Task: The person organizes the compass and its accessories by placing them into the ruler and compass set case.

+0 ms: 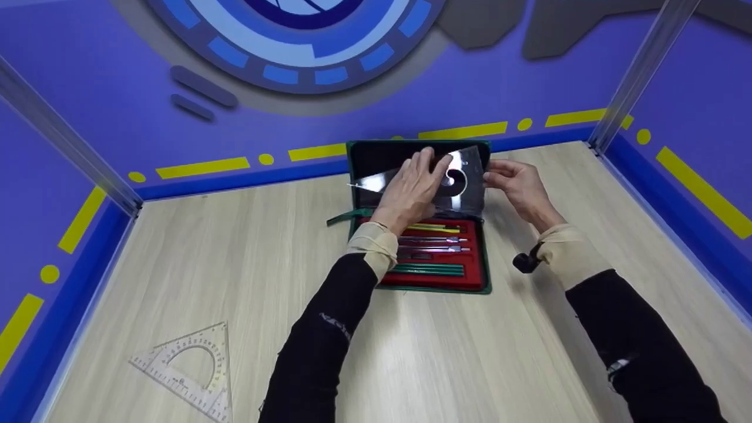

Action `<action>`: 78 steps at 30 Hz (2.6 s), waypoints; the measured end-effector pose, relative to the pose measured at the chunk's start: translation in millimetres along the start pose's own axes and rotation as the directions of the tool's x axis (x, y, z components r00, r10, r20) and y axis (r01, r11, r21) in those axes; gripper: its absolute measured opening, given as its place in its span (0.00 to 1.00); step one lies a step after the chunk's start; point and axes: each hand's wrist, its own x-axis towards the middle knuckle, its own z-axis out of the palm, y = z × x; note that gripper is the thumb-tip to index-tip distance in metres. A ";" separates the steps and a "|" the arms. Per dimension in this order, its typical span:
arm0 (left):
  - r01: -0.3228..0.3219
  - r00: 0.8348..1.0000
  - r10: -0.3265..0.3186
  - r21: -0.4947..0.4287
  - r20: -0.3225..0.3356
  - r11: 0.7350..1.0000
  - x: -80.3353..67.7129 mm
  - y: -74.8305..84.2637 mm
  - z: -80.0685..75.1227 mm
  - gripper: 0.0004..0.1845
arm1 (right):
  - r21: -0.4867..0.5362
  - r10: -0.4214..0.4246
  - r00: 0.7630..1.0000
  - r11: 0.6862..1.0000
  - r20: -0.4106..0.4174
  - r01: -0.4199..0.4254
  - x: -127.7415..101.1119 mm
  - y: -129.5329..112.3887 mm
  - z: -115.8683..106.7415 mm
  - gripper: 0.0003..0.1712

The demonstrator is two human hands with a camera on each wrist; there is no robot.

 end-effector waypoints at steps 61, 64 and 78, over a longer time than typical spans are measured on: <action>0.079 0.847 -0.254 -0.363 -0.467 0.928 5.7 -31.2 16.9 0.07 | 0.071 -0.028 0.999 0.997 0.016 0.027 -0.3 5.3 -2.3 0.10; 0.098 0.864 -0.271 -0.385 -0.425 0.918 5.5 -28.3 18.9 0.08 | 0.043 -0.034 0.999 0.999 0.028 0.032 -0.2 6.6 -3.0 0.11; 0.149 0.892 -0.321 -0.463 -0.319 0.874 4.1 -32.8 11.5 0.11 | -0.013 -0.047 0.996 0.999 0.073 0.048 -3.5 7.2 -4.4 0.14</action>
